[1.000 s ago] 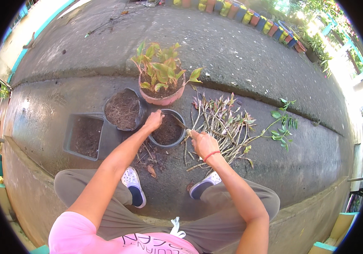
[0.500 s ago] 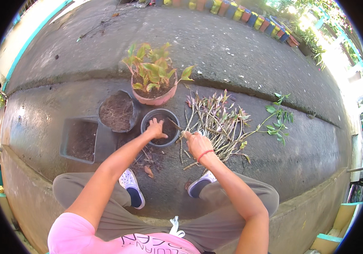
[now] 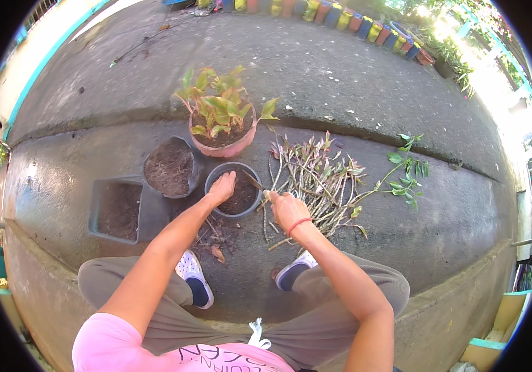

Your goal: The person scoops soil from a rectangular tray into a round pot using a small trowel. They repeatedly transfer soil and pat it down inside the pot while sitting on the floor.

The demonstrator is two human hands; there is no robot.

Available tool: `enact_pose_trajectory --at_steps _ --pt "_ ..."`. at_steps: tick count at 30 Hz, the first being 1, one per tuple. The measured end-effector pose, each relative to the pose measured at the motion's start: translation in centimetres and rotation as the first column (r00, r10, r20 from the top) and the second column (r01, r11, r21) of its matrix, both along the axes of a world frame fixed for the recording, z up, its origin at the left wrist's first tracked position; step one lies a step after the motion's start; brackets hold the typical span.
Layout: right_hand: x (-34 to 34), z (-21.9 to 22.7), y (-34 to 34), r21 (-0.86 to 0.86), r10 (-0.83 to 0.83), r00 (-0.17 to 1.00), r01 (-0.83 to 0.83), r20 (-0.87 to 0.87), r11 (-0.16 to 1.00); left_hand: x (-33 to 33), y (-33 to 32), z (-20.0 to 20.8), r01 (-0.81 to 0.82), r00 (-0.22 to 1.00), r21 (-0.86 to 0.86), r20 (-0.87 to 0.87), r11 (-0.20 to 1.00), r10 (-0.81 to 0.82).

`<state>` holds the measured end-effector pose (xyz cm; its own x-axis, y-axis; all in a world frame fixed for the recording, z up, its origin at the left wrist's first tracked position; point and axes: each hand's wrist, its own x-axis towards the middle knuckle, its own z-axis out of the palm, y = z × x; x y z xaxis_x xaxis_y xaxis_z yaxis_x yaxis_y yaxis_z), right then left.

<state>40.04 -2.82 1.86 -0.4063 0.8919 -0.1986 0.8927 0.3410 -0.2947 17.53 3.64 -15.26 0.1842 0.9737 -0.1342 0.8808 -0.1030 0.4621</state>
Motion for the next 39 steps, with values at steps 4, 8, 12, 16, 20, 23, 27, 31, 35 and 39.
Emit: enact_pose_trajectory --at_steps 4,8,12,16,20,23,27,31,35,39 --pt "-0.2 0.1 0.0 -0.011 0.013 1.0 -0.013 0.013 1.0 -0.7 1.3 2.0 0.045 0.995 -0.097 0.096 0.994 -0.036" --pt "-0.1 0.1 0.4 -0.048 0.012 1.0 -0.01 0.026 0.999 -1.1 2.7 3.4 0.051 0.999 -0.148 0.025 0.988 -0.048" --pt "-0.3 -0.3 0.1 0.02 0.055 0.998 -0.055 -0.024 0.998 -2.5 4.7 3.9 -0.039 0.938 -0.536 0.272 0.844 0.216" --pt "-2.0 -1.7 -1.2 -0.024 0.154 0.987 -0.155 -0.04 0.988 -3.6 4.8 2.5 -0.034 0.99 -0.526 -0.137 0.85 -0.046" --pt "-4.0 -3.3 -2.6 -0.01 0.154 0.986 -0.155 -0.059 0.988 -3.7 0.4 0.4 0.004 0.975 -0.467 -0.193 0.884 -0.107" --pt "-5.1 -3.8 -3.1 0.058 0.072 0.997 -0.073 0.024 0.996 -3.2 -2.4 -0.1 -0.184 0.982 -0.223 0.0 0.957 0.189" --pt "-5.7 -3.4 -3.2 0.034 -0.017 0.986 0.012 0.166 0.999 -4.0 -2.2 1.2 -0.259 0.942 -0.173 0.171 0.95 0.288" --pt "-5.4 -2.6 -3.0 0.068 -0.04 0.985 0.028 0.167 0.997 -7.4 -0.3 4.6 -0.123 0.96 -0.045 0.25 0.991 0.131" --pt "-5.7 -2.4 -2.5 0.069 0.019 0.985 -0.031 0.174 0.997 -10.6 1.3 9.7 -0.098 0.994 -0.084 -0.056 0.992 0.094" --pt "-6.9 -0.4 -2.3 0.085 0.004 0.98 -0.021 0.197 0.996 -15.4 1.7 15.0 0.147 0.93 -0.198 -0.305 0.969 -0.204"
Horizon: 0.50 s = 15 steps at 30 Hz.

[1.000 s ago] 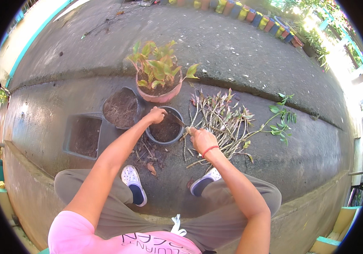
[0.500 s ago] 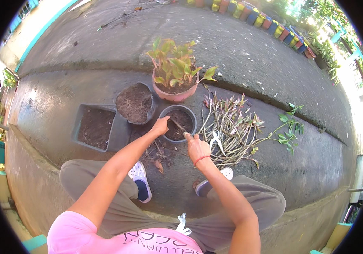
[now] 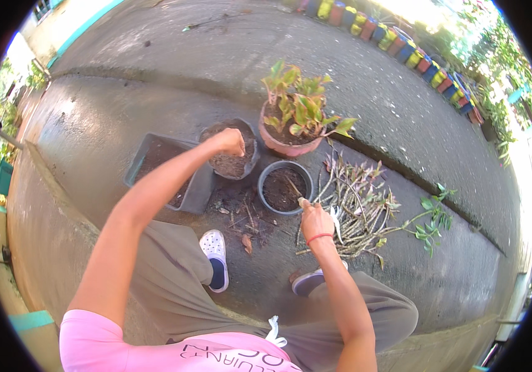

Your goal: The person scoops soil from a rectangular tray into a round pot using a small trowel. They repeatedly transfer soil and pat it down inside the pot while sitting on the floor.

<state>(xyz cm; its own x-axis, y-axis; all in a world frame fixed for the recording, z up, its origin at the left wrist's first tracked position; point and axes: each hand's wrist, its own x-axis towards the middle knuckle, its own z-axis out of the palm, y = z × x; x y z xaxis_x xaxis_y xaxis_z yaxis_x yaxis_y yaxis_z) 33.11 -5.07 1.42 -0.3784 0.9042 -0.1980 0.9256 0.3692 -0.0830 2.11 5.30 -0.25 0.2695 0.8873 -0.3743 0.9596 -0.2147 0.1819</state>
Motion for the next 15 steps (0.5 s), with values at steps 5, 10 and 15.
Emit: enact_pose_trajectory --at_steps 5,10,15 --pt "-2.4 7.3 0.8 -0.163 -0.062 0.941 0.007 -0.332 0.987 -10.6 -1.6 2.6 0.217 0.976 -0.168 0.008 0.962 -0.219" --pt "-10.2 11.0 1.0 -0.316 0.117 0.826 -0.337 -0.551 0.887 -17.4 -6.2 -0.8 0.077 0.911 -0.394 -0.346 0.916 -0.225" --pt "-19.9 6.9 0.9 -0.372 0.257 0.864 -0.431 -0.434 0.822 -20.9 -12.8 -3.8 -0.403 0.91 -0.253 -0.211 0.879 0.356"
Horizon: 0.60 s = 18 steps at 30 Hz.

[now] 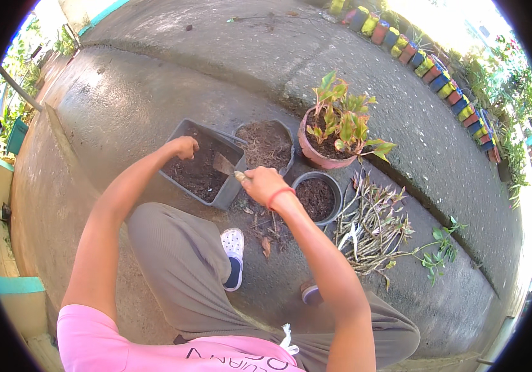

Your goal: The person scoops soil from a rectangular tray into a round pot using a small trowel. They repeatedly transfer soil and pat it down inside the pot while sitting on the floor.

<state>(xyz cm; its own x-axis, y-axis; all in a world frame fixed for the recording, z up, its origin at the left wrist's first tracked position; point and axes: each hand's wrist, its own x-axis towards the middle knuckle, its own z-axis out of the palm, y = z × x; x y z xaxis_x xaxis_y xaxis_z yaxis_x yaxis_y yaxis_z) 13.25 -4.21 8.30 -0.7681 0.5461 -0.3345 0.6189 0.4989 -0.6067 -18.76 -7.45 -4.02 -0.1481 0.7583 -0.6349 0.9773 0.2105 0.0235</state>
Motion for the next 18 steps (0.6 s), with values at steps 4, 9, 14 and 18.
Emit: enact_pose_trajectory --at_steps 4,9,14,18 --pt "-4.8 -3.6 -0.3 0.116 0.005 0.986 -0.025 0.169 0.993 -0.9 -2.4 -2.1 -0.198 0.962 0.192 0.227 0.961 0.153" --pt "-8.5 -4.3 -0.9 0.027 0.029 0.938 -0.04 0.345 0.999 0.3 -2.9 -4.2 -0.313 0.932 0.292 0.279 0.904 0.233" --pt "-7.0 -4.3 0.2 -0.22 -0.089 0.958 0.152 0.272 0.964 3.4 -4.3 -4.8 -0.351 0.934 0.383 0.2 0.854 0.295" --pt "-6.9 -6.0 -1.0 -0.452 -0.25 0.953 0.301 0.171 0.839 5.3 -4.7 -5.4 -0.323 0.946 0.509 0.169 0.798 0.276"
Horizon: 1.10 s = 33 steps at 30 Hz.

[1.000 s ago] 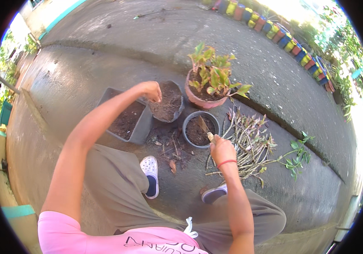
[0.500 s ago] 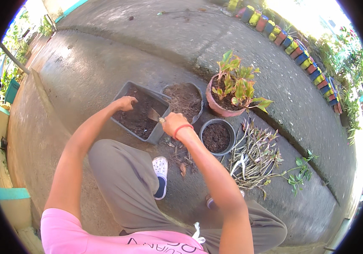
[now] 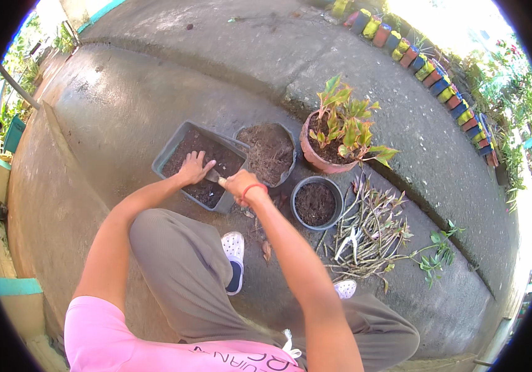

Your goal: The person scoops soil from a rectangular tray into a round pot using a small trowel. They repeatedly transfer soil and pat it down inside the pot while sitting on the floor.

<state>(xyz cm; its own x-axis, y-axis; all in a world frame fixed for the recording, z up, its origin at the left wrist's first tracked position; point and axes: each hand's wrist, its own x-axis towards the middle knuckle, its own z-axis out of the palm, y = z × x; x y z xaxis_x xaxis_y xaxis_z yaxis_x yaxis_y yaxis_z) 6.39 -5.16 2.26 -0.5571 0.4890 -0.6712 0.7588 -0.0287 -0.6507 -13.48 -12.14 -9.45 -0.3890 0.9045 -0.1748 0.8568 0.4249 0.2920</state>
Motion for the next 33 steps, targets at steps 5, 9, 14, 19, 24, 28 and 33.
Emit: enact_pose_trajectory --at_steps 5,9,14,19,24,28,33 --pt "-0.2 -2.0 -1.8 0.001 -0.071 0.991 0.071 -0.11 0.997 0.4 0.8 -1.4 -0.097 0.994 0.047 -0.035 0.994 0.099" --pt "0.4 -2.8 -2.4 -0.092 -0.179 0.952 0.161 -0.246 0.983 -1.4 1.4 -1.4 -0.237 0.97 0.213 0.107 0.948 0.218" --pt "1.4 -2.7 -3.9 -0.076 -0.168 0.936 0.151 -0.31 0.986 -2.0 0.8 0.4 -0.249 0.968 0.343 0.11 0.906 0.225" --pt "4.3 0.3 -4.7 -0.096 -0.253 0.894 0.234 -0.37 0.967 -0.2 2.4 5.4 -0.137 0.99 0.381 0.021 0.914 0.14" --pt "10.0 4.2 -4.8 -0.077 -0.381 0.83 0.384 -0.408 0.92 5.3 6.9 10.6 0.051 0.998 0.402 0.005 0.914 -0.058" --pt "17.4 6.5 -3.5 0.131 -0.414 0.844 0.479 -0.342 0.868 13.9 11.1 10.4 0.124 0.979 0.425 0.095 0.897 -0.181" --pt "26.8 7.7 -1.2 0.083 -0.494 0.857 0.508 -0.144 0.857 25.3 14.5 5.2 0.093 0.895 0.411 0.364 0.907 -0.257"
